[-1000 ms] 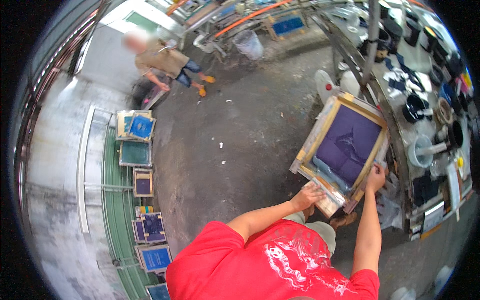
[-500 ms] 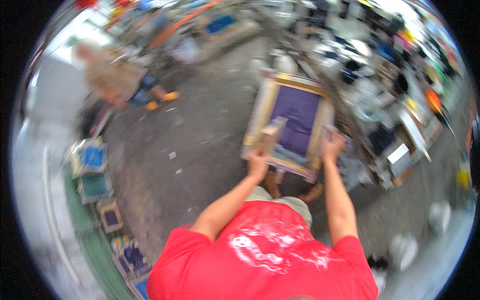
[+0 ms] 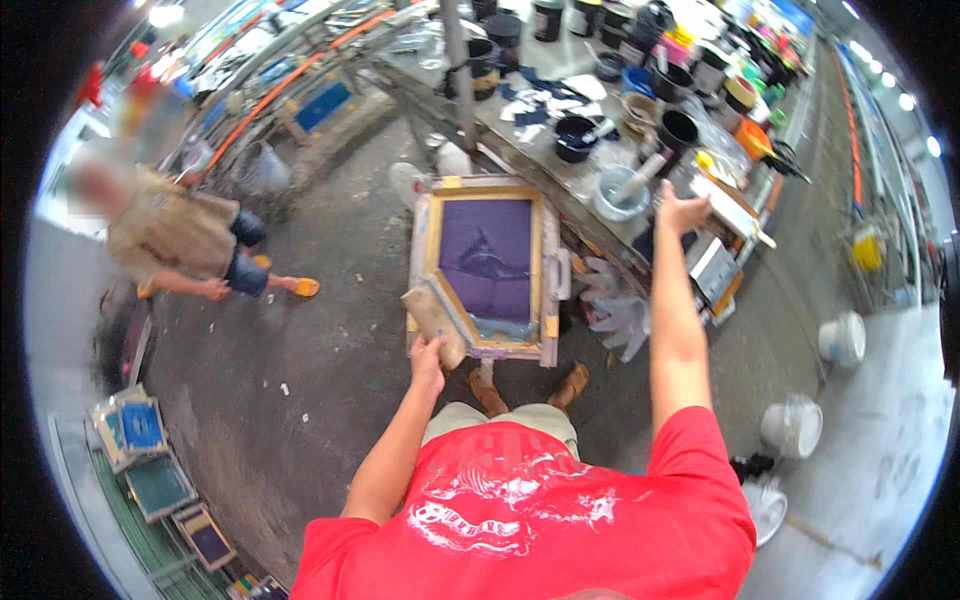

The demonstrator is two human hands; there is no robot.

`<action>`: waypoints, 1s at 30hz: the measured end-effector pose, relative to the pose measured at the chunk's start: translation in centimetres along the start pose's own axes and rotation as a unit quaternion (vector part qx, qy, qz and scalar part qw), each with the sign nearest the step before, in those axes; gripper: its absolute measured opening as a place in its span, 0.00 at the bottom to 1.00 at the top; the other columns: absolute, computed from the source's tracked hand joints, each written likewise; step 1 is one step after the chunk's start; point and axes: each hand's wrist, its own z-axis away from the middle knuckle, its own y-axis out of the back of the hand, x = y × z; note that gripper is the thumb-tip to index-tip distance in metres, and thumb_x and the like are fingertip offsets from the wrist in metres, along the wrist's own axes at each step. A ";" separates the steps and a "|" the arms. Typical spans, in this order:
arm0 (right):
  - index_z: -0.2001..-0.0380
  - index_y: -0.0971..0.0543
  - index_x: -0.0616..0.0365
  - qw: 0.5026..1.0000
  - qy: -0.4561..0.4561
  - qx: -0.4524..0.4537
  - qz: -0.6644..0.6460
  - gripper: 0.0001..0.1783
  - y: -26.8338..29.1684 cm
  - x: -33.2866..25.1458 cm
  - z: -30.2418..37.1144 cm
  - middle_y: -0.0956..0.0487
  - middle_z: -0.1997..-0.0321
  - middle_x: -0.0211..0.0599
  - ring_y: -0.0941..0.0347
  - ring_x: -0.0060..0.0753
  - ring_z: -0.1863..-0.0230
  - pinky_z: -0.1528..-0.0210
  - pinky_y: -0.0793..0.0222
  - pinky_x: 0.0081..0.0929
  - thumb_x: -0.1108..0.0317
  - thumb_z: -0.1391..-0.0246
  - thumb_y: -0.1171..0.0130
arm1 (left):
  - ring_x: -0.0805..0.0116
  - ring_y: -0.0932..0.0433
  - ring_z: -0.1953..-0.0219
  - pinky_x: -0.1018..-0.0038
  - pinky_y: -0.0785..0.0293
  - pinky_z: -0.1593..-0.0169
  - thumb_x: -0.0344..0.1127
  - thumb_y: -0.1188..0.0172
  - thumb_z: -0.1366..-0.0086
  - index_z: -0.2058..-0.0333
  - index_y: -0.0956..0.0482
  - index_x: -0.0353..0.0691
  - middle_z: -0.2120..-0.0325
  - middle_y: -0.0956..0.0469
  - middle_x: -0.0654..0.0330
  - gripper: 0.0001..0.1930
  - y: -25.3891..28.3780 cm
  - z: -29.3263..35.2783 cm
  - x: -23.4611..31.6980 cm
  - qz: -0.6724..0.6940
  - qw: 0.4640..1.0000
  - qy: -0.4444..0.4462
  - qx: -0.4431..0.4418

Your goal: The person uses a squeegee to pull purple ink across a screen-printing frame over blue fabric pieces on a conveyor. They repeatedly reload ink and wipe the screen, then move the frame to a side table to add more ink from a container before returning to continue printing.

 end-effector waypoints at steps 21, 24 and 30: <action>0.37 0.33 0.65 0.870 0.029 -0.394 -0.295 0.39 27.9 4.4 22.2 0.26 0.42 0.47 0.28 0.42 0.41 0.37 0.35 0.38 0.61 0.47 0.26 | 0.66 0.17 0.61 0.68 0.24 0.54 0.32 0.36 0.42 0.53 0.18 0.33 0.63 0.14 0.54 0.18 0.3 -5.8 1.1 -0.371 0.913 -0.143 0.088; 0.37 0.31 0.63 0.859 0.071 -0.441 -0.250 0.40 30.8 5.8 25.1 0.27 0.42 0.47 0.30 0.45 0.40 0.36 0.36 0.38 0.63 0.50 0.25 | 0.64 0.16 0.64 0.67 0.24 0.56 0.34 0.35 0.43 0.55 0.17 0.33 0.65 0.14 0.53 0.17 -0.5 -5.0 -0.5 -0.380 0.911 -0.148 0.060; 0.35 0.30 0.54 0.838 0.172 -0.480 -0.193 0.43 31.3 5.3 24.7 0.26 0.44 0.46 0.27 0.51 0.44 0.42 0.30 0.40 0.60 0.54 0.24 | 0.65 0.16 0.65 0.69 0.23 0.59 0.33 0.35 0.43 0.58 0.16 0.32 0.66 0.14 0.51 0.15 -8.8 -3.9 -5.0 -0.246 0.959 -0.128 -0.064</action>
